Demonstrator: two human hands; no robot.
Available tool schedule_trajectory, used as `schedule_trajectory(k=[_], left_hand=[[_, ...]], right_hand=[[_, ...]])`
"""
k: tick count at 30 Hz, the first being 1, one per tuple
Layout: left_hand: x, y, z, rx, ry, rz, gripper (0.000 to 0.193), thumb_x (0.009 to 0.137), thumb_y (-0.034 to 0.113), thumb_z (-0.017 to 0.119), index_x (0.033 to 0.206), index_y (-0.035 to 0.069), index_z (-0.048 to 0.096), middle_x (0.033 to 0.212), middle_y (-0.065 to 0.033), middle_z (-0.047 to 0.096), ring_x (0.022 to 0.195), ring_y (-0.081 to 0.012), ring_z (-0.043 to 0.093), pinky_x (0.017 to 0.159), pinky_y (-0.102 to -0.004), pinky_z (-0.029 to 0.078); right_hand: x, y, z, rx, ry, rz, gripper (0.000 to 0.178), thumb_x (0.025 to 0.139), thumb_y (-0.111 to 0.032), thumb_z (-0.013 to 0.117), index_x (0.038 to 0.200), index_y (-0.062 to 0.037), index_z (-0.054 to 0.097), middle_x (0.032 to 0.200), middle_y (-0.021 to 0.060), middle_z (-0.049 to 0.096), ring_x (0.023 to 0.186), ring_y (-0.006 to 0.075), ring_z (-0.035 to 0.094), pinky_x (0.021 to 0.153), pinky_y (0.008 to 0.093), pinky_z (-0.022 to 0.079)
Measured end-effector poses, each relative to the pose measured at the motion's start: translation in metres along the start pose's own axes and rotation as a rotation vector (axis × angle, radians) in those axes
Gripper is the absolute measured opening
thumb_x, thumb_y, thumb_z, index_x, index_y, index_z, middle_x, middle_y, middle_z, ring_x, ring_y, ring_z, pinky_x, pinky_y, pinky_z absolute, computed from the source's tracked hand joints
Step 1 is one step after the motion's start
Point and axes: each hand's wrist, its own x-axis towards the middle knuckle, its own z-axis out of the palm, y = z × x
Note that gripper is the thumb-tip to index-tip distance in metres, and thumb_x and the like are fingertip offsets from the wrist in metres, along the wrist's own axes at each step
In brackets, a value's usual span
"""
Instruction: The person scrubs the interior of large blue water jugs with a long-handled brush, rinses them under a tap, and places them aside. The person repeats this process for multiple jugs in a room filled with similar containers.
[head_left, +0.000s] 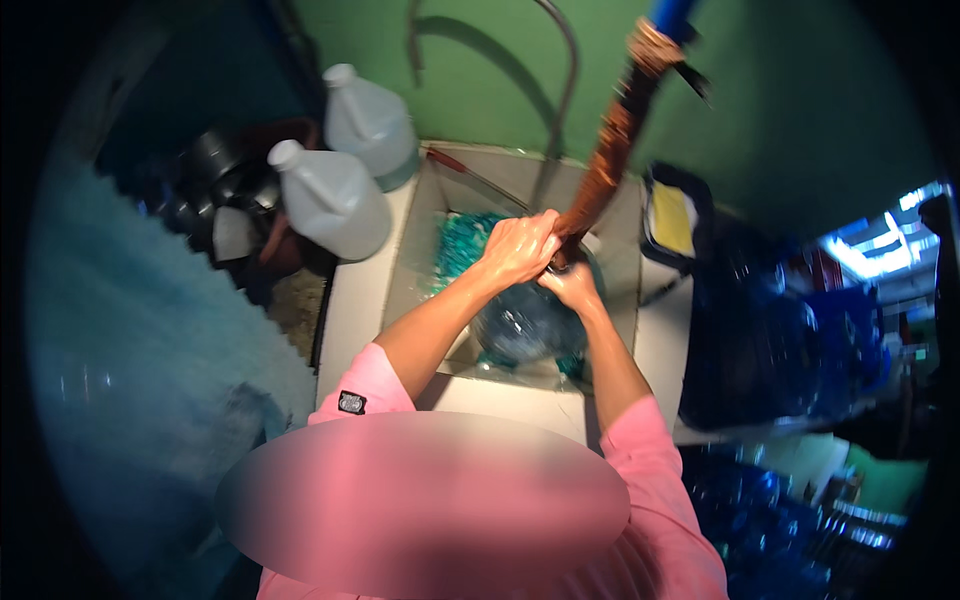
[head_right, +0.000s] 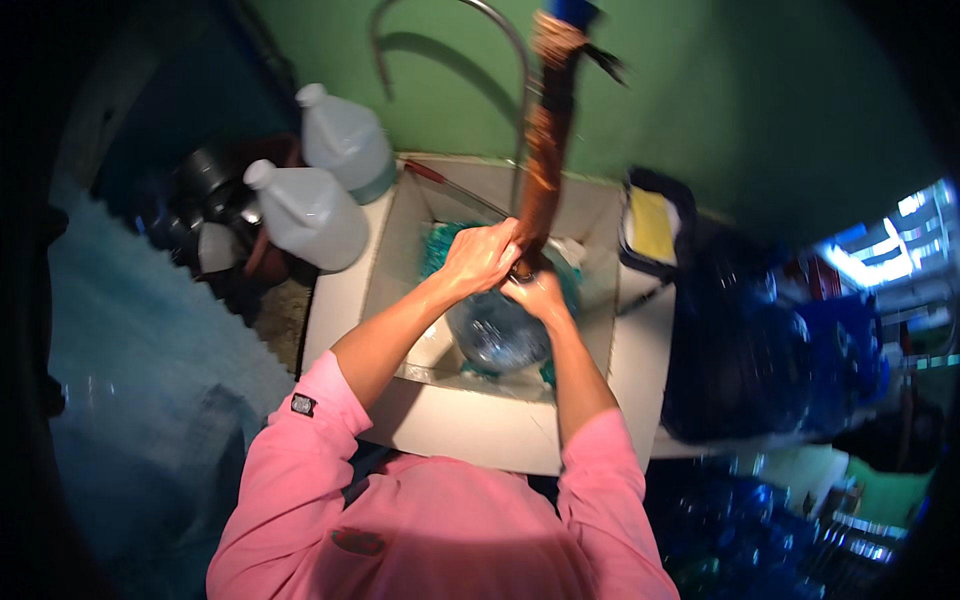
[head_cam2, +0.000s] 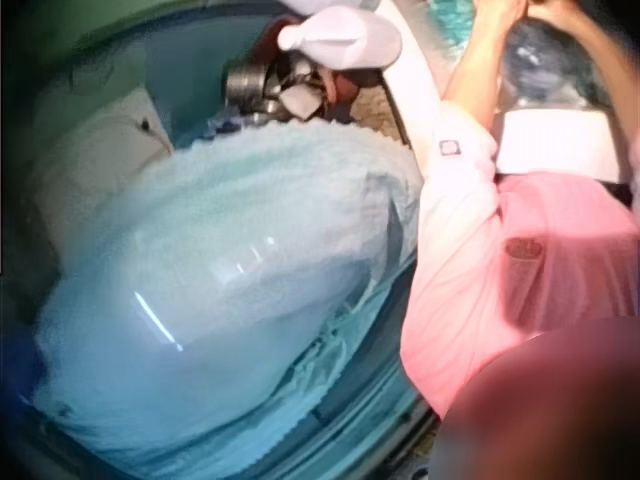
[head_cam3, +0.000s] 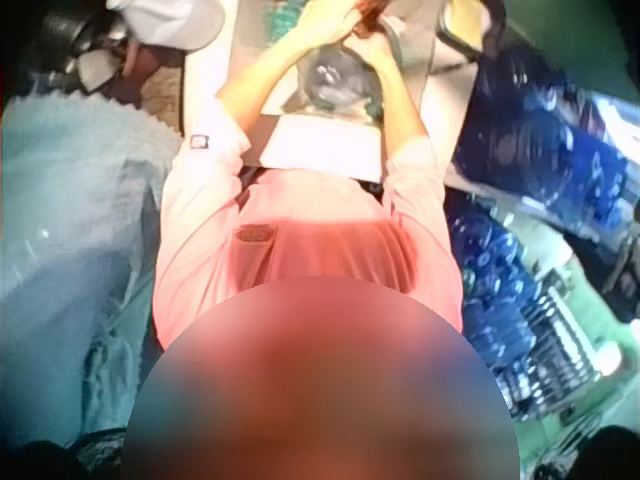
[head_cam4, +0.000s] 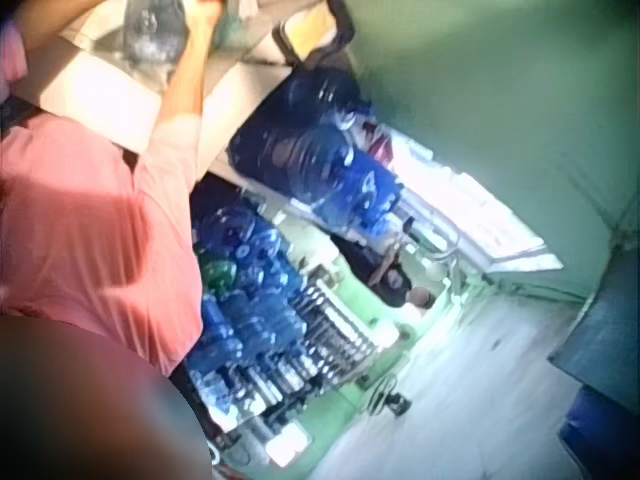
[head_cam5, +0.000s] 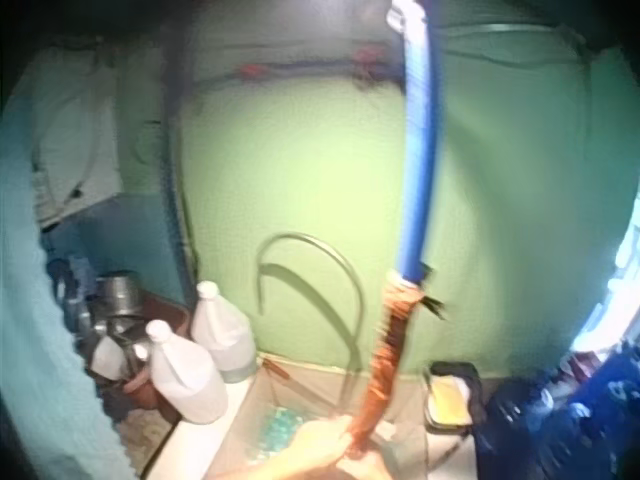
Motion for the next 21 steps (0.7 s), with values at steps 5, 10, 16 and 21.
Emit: schedule_trajectory(k=[5, 10, 16, 21], left_hand=[[0.047, -0.059, -0.043, -0.855, 0.53, -0.389, 0.035, 0.091, 0.01, 0.052, 0.125, 0.001, 0.051, 0.088, -0.0115, 0.067, 0.077, -0.0164, 0.067, 0.059, -0.0344, 0.05], [-0.033, -0.132, -0.049, -0.81, 0.473, -0.383, 0.081, 0.09, 0.039, 0.07, 0.15, 0.002, 0.03, 0.126, -0.0174, 0.059, 0.118, -0.0248, 0.054, 0.103, -0.0387, 0.042], [-0.189, -0.053, -0.035, -1.026, -0.084, -0.787, 0.096, 0.092, 0.058, 0.062, 0.155, -0.002, 0.022, 0.148, -0.0167, 0.045, 0.135, -0.0229, 0.044, 0.114, -0.0396, 0.034], [-0.137, 0.015, -0.058, -1.465, 0.077, -0.655, 0.075, 0.097, 0.055, 0.054, 0.149, 0.002, 0.04, 0.144, -0.015, 0.051, 0.132, -0.0256, 0.048, 0.115, -0.0439, 0.033]], right_hand=[[0.004, -0.051, 0.012, -0.004, 0.23, 0.19, 0.039, 0.072, -0.007, 0.083, 0.106, -0.0003, 0.066, 0.091, 0.0041, 0.07, 0.083, 0.0124, 0.066, 0.081, 0.0296, 0.053], [0.007, -0.119, -0.003, 0.164, 0.241, -0.252, 0.031, 0.074, 0.004, 0.074, 0.102, -0.0013, 0.062, 0.09, 0.009, 0.068, 0.088, 0.0195, 0.066, 0.089, 0.0384, 0.054], [-0.112, -0.252, -0.155, 0.706, 0.071, -0.367, 0.044, 0.087, -0.028, 0.058, 0.121, -0.001, 0.054, 0.107, 0.0161, 0.063, 0.11, 0.0298, 0.061, 0.1, 0.0482, 0.05], [-0.066, -0.289, -0.187, 0.644, 0.719, -0.087, 0.036, 0.091, -0.028, 0.059, 0.115, -0.002, 0.055, 0.105, 0.0089, 0.06, 0.103, 0.0229, 0.058, 0.094, 0.0443, 0.049]])
